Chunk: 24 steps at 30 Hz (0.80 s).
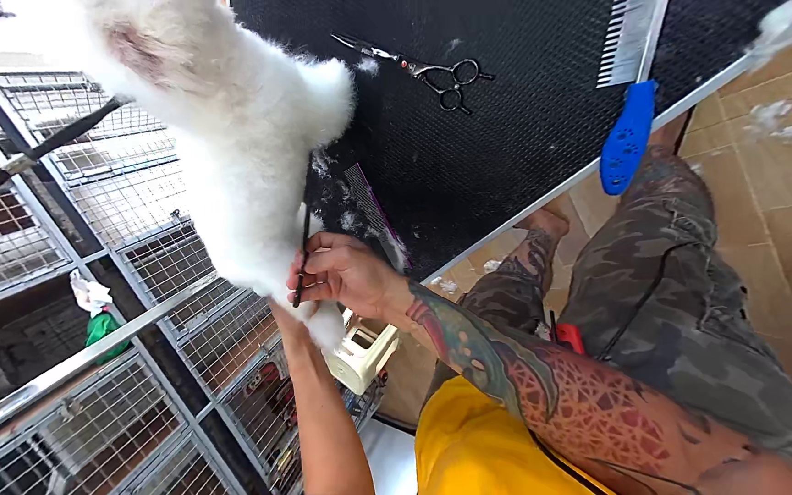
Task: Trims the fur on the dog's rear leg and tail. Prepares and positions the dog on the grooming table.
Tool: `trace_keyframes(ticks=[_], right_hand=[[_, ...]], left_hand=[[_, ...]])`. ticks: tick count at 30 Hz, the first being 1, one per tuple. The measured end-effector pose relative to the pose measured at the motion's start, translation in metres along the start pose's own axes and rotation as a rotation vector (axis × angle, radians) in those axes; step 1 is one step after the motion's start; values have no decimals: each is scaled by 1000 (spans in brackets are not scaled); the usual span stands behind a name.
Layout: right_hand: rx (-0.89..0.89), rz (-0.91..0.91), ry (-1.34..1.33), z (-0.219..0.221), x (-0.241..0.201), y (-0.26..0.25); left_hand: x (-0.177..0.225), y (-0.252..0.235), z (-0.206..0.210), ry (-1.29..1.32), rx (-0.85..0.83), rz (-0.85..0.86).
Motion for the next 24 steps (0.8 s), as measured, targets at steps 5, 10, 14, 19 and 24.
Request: trace_keyframes(ticks=[5,10,14,19,24], right_hand=[[484,-95,1137,-89,-20,23],[830,214,1926,-119,-23,32],[928,207,2093,-119,-12,25],[925,282,2045,-108,-24,26],[763,194,2426,-74,-45,44]], left_hand=[[-4,-1,6,-63,75,-46],[-2,-6,14,29,59,-100],[-10,-13,13,161,93,-161],[-3,-15,23,197,68,-179],[0,-14,29,216,28,-225]])
Point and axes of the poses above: each hand's wrist, its own y-axis away from the middle knuckle, its own z-axis out of the palm, x = y × z, the point moved 8 cm from there along -y, towards the middle knuckle, and after that the axes turned 3 degrees about z, right-handed, at the moved point
